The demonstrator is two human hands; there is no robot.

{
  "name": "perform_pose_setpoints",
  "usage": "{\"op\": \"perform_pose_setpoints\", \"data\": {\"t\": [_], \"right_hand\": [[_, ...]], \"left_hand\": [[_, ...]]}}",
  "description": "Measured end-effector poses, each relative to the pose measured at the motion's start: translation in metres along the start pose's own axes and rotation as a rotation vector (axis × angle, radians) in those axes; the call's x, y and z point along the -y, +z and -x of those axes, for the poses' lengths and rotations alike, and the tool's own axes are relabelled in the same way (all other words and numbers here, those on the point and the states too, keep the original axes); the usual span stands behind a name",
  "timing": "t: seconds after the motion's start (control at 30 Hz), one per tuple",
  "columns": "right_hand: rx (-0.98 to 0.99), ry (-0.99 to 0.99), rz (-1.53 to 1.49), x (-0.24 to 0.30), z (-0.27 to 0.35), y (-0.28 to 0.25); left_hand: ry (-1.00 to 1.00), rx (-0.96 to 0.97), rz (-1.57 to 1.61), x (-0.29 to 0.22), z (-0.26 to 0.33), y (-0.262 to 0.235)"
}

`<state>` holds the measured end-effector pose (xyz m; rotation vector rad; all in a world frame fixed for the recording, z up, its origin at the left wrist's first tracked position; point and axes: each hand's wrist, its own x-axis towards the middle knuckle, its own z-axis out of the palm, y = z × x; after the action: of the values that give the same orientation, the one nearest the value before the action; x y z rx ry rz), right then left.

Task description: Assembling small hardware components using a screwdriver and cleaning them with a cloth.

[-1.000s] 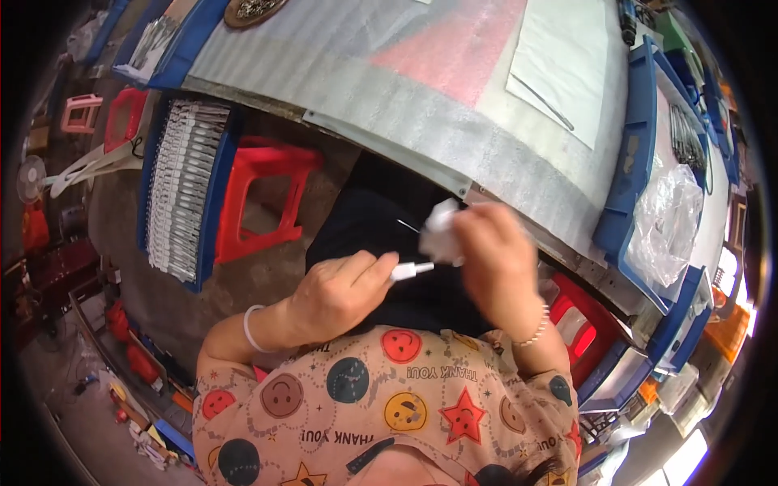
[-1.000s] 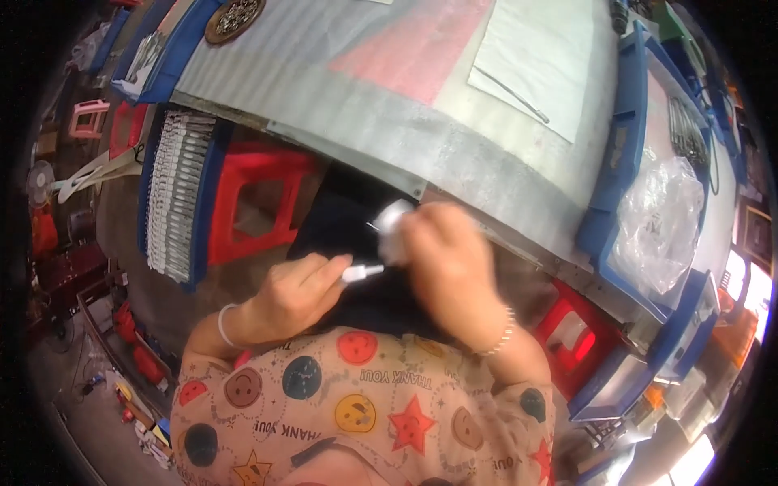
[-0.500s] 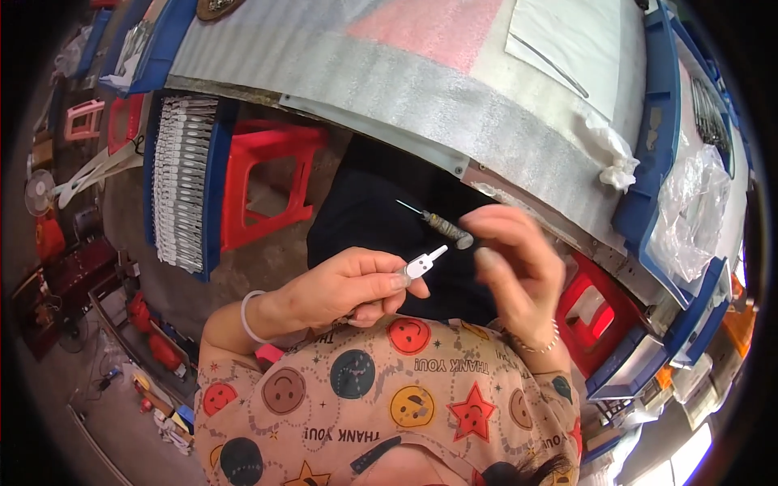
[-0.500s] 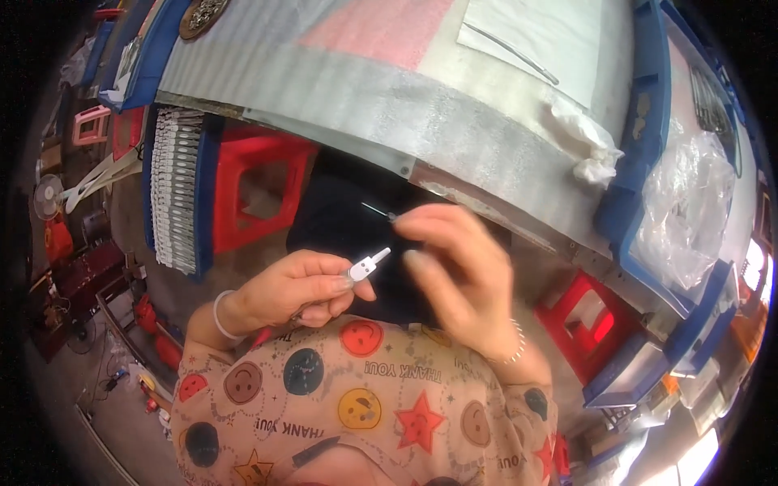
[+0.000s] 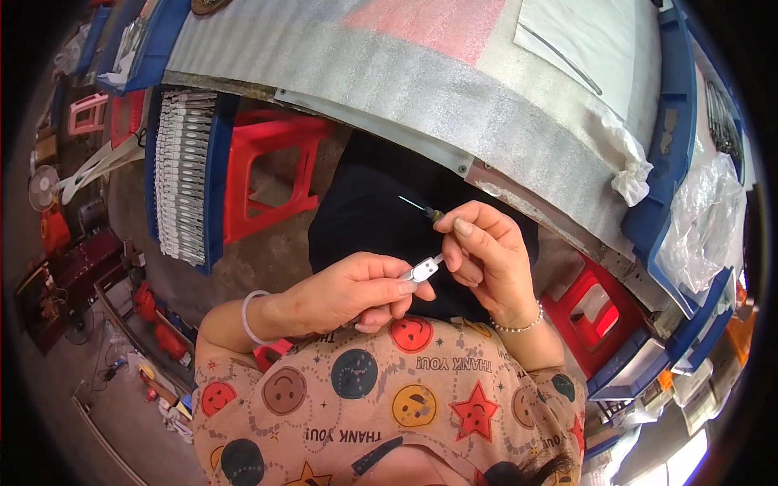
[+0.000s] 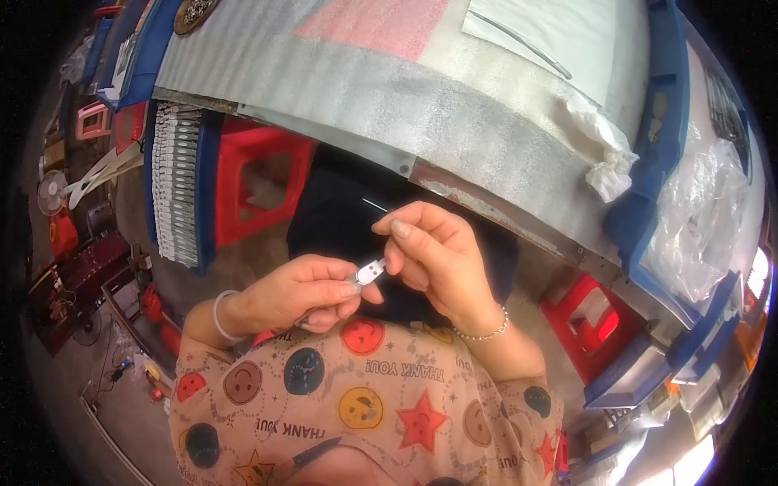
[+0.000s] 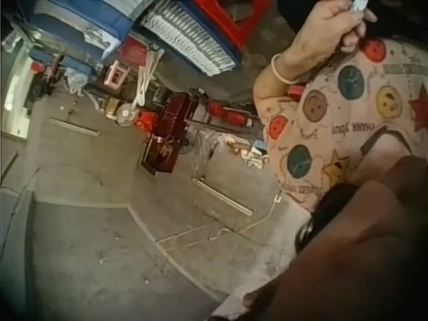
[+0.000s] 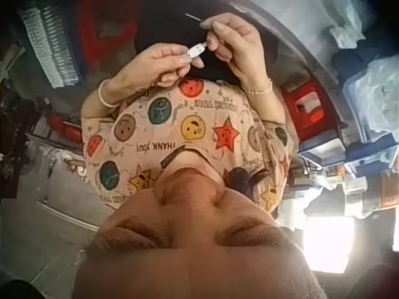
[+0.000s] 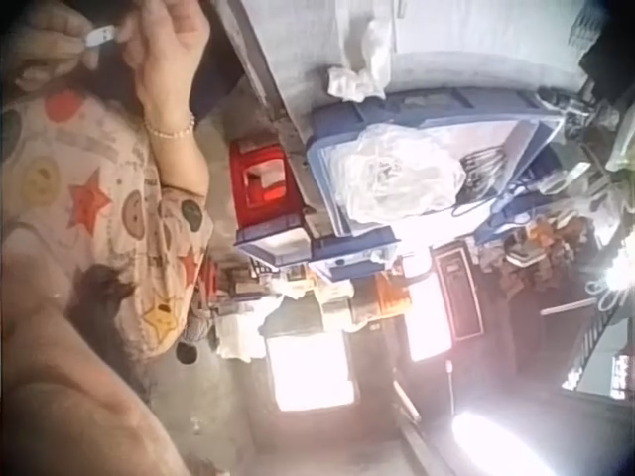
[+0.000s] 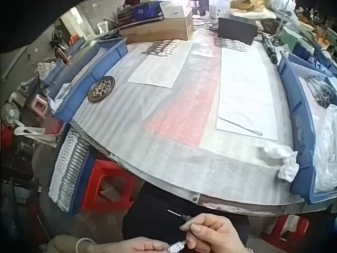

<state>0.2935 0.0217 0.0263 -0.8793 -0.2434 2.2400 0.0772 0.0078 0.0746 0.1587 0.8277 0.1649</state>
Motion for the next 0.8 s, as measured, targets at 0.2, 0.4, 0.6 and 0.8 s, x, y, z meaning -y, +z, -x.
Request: {"op": "perform_pose_setpoints", "data": {"t": [0.2,0.4,0.6,0.8], "right_hand": [[-0.057,0.012,0.016,-0.007,-0.002,0.005],[0.012,-0.035,-0.059,-0.002,-0.005,0.009],[0.051,-0.110,-0.124,0.010,-0.004,0.007],[0.074,-0.194,-0.134,0.033,-0.002,0.007]], "left_hand": [[0.014,-0.009,-0.055,0.000,0.003,0.001],[0.007,-0.065,-0.218,-0.018,0.014,0.016],[-0.074,-0.096,-0.356,-0.048,0.016,0.039],[-0.107,-0.143,-0.419,-0.077,0.011,0.067]]}}
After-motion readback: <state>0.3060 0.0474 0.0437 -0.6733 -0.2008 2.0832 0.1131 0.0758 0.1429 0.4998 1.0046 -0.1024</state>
